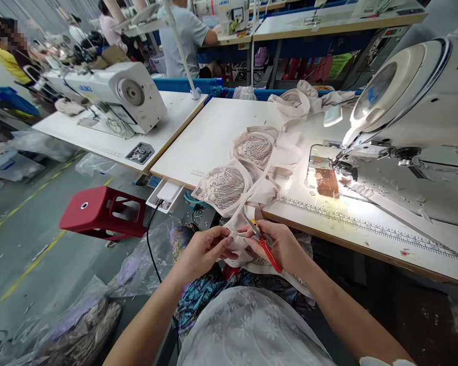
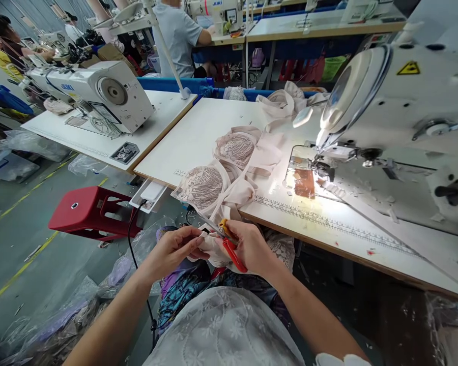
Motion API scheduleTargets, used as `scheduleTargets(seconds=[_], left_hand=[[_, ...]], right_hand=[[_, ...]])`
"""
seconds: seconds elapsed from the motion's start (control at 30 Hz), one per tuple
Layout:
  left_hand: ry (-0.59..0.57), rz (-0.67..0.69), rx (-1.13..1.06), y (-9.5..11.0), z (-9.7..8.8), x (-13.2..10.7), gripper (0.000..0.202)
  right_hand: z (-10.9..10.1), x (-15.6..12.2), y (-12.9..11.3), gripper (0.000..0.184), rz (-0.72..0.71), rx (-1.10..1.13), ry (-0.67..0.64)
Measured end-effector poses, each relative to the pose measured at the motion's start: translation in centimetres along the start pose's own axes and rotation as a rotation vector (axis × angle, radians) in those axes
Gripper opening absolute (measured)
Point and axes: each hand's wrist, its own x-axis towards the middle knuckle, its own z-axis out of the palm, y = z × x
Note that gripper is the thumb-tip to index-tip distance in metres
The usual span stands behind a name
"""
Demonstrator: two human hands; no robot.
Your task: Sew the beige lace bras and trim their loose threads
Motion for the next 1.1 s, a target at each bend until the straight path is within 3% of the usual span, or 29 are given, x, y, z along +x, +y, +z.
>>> scheduleTargets(seconds=[0.27,0.53,0.73,1.0,1.1], left_hand=[[-0.004,-0.007,-0.056,-0.5,-0.1,0.0,0.040],[0.076,0.082,-0.097,0.0,0.4,0.0,0.041],[0.080,-0.008,-0.170,-0.4,0.4,0.2,0.049],[0.046,-0.055,-0.310,-1.4,0.1,0.6,0.048],[0.022,-0.064,-0.350,-1.9,0.0,0.6,0.046]], right_hand=[[0.0,0.1,-0.5,0.016,0.050,0.118,-0.032],[0.3,0.1,-0.2,0.021,0.021,0.129,0.005],[0.7,-0.1,0.0,0.022,0.061,0.169,0.014],[0.2,-0.1,0.4,0.020,0.081,0.035,-0.060],[-0.4,0.0,0.2,0.023,0.104,0.005,-0.148]])
